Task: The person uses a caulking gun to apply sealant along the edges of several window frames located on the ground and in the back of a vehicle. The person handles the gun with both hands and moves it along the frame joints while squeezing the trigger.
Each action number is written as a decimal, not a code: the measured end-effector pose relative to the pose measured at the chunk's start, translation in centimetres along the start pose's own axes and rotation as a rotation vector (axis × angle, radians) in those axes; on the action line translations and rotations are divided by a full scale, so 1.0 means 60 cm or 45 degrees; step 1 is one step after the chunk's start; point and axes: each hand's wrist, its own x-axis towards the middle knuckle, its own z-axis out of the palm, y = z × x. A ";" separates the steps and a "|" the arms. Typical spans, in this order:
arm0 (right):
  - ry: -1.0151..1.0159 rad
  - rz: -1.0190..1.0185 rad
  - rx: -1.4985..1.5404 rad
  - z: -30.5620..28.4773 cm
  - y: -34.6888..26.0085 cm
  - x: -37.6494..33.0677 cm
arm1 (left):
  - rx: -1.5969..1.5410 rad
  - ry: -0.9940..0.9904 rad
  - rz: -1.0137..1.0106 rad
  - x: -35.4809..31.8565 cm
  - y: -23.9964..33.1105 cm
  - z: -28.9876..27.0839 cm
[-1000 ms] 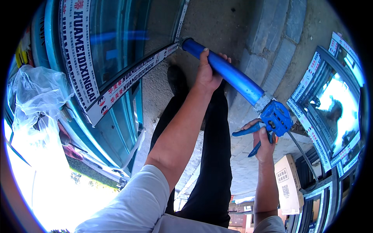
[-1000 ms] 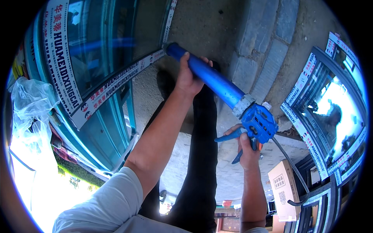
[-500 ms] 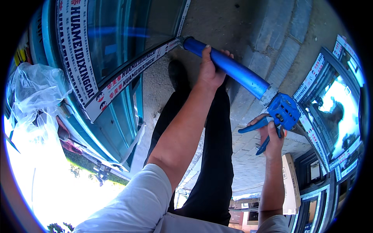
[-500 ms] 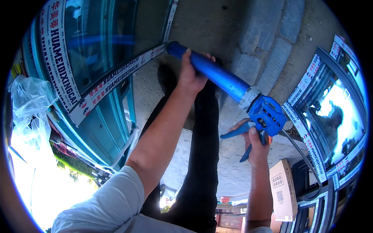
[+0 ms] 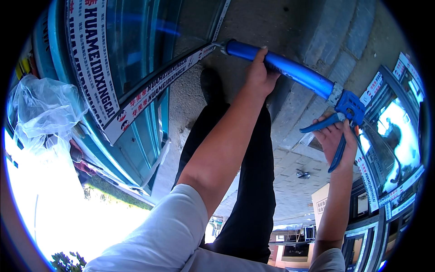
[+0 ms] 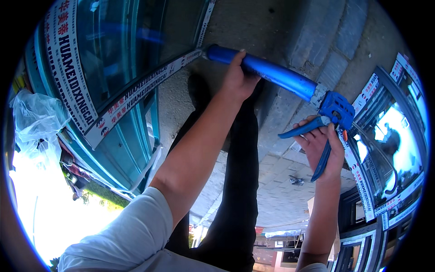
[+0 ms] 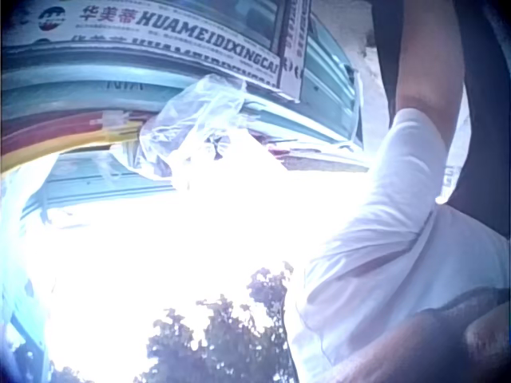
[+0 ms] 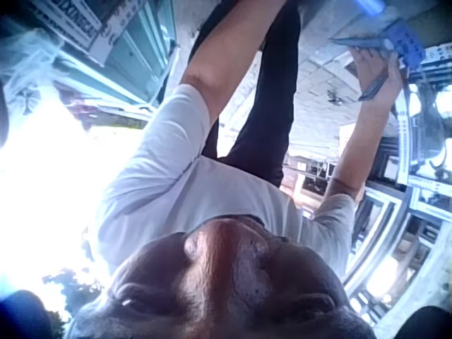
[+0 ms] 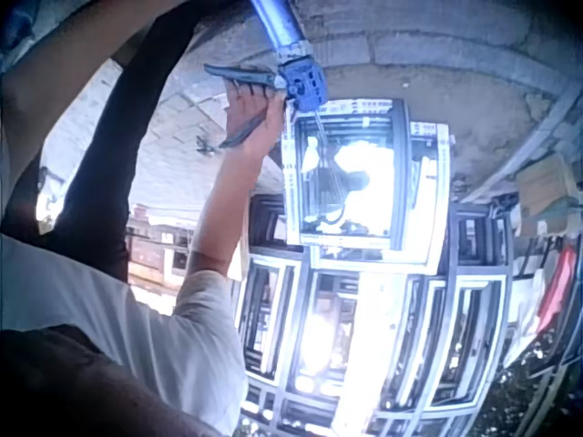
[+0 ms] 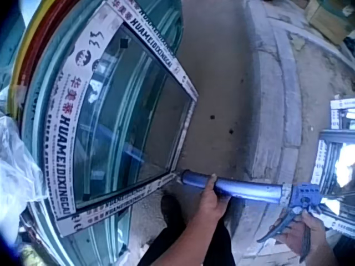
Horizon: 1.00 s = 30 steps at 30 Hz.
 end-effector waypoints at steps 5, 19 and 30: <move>0.026 0.042 0.000 0.005 -0.039 0.019 | -0.011 0.040 0.018 0.005 -0.004 0.022; 0.067 0.129 -0.065 0.033 -0.093 0.035 | -0.054 0.020 0.053 0.013 -0.007 0.037; 0.109 0.180 -0.150 0.026 -0.130 0.048 | -0.085 0.068 0.060 -0.003 -0.006 0.063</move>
